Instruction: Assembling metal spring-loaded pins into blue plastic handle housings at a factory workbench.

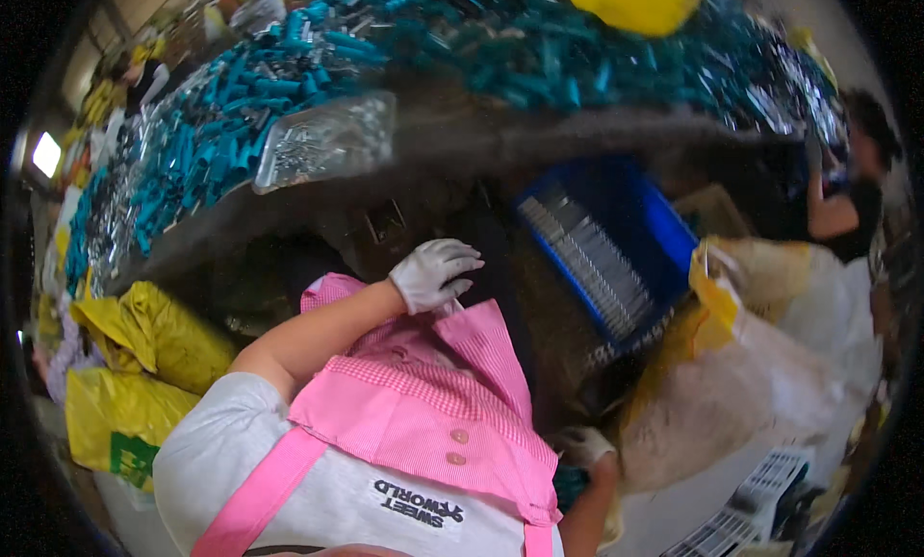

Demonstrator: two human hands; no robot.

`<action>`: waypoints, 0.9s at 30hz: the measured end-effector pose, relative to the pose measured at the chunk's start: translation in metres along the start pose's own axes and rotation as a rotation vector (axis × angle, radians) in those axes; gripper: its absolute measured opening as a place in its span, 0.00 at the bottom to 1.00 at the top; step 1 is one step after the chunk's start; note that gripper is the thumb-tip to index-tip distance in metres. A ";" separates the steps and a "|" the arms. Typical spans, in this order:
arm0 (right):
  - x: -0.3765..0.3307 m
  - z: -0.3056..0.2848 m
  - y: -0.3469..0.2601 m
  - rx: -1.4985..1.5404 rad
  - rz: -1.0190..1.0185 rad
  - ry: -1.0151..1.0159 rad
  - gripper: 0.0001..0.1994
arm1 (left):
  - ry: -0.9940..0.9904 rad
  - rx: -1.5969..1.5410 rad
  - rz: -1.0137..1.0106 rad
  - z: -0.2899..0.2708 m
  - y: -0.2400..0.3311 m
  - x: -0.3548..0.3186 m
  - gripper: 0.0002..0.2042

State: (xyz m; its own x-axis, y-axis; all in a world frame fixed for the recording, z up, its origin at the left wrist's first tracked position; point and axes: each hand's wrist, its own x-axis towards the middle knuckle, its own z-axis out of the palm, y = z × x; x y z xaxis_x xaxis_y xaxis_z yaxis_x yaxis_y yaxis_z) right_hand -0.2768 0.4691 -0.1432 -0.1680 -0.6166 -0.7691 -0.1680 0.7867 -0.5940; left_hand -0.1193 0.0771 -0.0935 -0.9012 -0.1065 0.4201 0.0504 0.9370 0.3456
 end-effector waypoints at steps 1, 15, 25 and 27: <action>0.008 -0.022 0.002 0.239 -0.055 0.157 0.13 | 0.076 -0.035 -0.021 -0.014 -0.001 0.004 0.15; 0.150 -0.043 -0.479 -0.348 -1.094 0.632 0.19 | 0.792 0.291 -1.026 -0.184 -0.152 -0.097 0.22; 0.207 -0.051 -0.533 -0.838 -1.016 0.706 0.15 | 0.660 0.159 -0.971 -0.165 -0.131 -0.085 0.32; 0.213 -0.050 -0.566 -0.753 -1.202 0.756 0.07 | 0.611 0.169 -0.990 -0.167 -0.131 -0.083 0.32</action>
State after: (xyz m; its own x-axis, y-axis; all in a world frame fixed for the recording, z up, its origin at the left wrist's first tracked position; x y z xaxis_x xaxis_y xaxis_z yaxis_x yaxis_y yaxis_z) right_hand -0.2659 -0.1092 0.0407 0.0275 -0.8887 0.4577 -0.9284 -0.1924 -0.3178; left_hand 0.0207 -0.0923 -0.0333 -0.1568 -0.9118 0.3795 -0.6554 0.3835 0.6507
